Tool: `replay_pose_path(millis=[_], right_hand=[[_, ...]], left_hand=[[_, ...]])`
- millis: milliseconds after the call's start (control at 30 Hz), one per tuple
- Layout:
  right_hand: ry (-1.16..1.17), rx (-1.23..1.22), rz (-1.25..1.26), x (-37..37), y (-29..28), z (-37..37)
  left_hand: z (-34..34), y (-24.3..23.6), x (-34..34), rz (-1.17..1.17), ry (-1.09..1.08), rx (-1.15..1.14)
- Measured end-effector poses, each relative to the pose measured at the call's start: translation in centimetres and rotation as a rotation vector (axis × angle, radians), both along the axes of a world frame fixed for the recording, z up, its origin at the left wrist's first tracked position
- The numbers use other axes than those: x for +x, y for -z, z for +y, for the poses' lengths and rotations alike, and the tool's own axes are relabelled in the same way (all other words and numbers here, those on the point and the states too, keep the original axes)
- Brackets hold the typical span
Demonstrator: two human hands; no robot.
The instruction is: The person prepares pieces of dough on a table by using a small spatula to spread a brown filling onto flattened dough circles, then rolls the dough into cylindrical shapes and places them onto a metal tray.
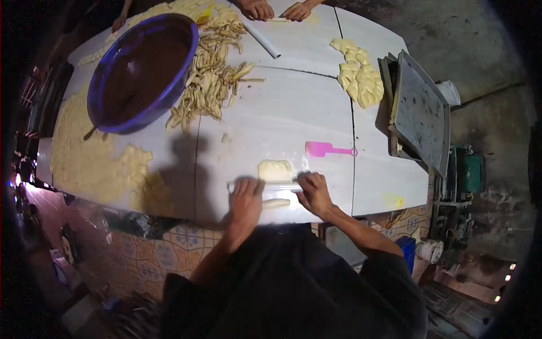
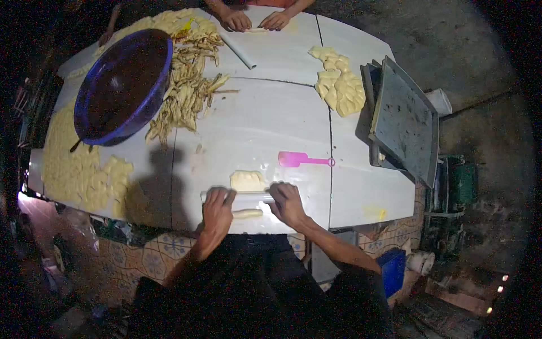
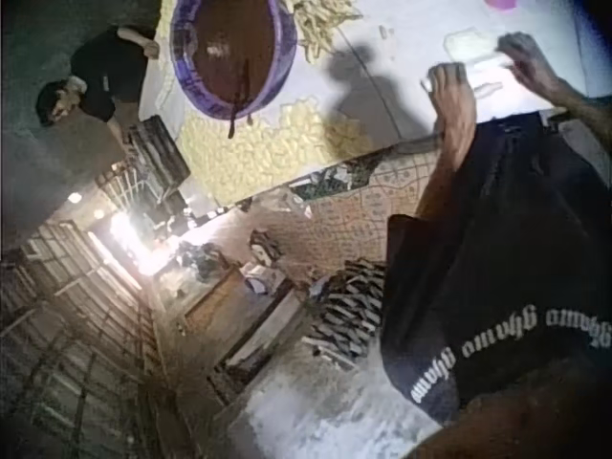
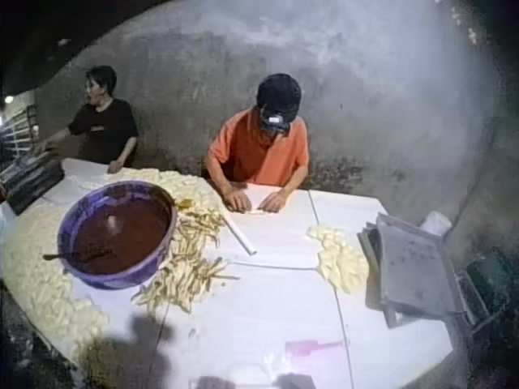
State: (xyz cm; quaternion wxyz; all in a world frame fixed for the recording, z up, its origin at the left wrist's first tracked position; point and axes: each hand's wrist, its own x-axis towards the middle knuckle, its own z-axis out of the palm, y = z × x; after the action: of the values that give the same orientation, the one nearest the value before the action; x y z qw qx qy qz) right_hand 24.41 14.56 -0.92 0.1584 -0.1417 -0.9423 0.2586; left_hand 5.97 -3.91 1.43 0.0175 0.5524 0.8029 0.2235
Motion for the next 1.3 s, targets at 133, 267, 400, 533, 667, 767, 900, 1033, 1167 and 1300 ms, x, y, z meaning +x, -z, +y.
replay_pose_path(millis=[133,267,400,533,667,767,900,1033,1167,1300], right_hand=[[0.002,0.143,0.043,-1.1,-1.8,1.3],[0.26,0.317,-0.072,-7.2,-1.6,3.4],[0.379,0.301,-0.142,-10.6,-2.6,6.5],[0.425,0.193,-0.197,-11.8,-3.9,9.7],[0.308,0.213,-0.146,-4.3,-3.6,12.3],[0.281,0.266,-0.281,-1.7,-3.4,11.8],[0.275,0.168,-0.337,-3.1,-2.8,12.2],[0.161,-0.279,-0.208,-7.1,-4.8,12.1],[-0.177,-0.105,-0.085,-25.8,-20.0,4.0],[-0.54,0.321,-0.27,-44.3,-20.6,-0.5]], left_hand=[[1.1,-1.5,-1.3,-0.068,0.048,-0.017],[7.6,-0.2,-4.3,0.076,-0.156,-0.217],[14.2,0.3,-8.9,0.174,-0.28,-0.186],[17.7,1.0,-12.2,0.245,-0.372,-0.07],[14.5,-2.3,-11.0,-0.293,0.054,0.062],[11.6,-1.7,-9.8,0.075,0.328,-0.163],[6.3,-1.8,-8.4,0.002,-0.097,0.059],[-2.7,-1.5,-6.9,0.025,-0.402,-0.078],[-7.5,-0.4,-6.3,-0.044,-0.58,-0.05],[-8.2,0.4,-6.7,-0.139,-0.578,0.114]])
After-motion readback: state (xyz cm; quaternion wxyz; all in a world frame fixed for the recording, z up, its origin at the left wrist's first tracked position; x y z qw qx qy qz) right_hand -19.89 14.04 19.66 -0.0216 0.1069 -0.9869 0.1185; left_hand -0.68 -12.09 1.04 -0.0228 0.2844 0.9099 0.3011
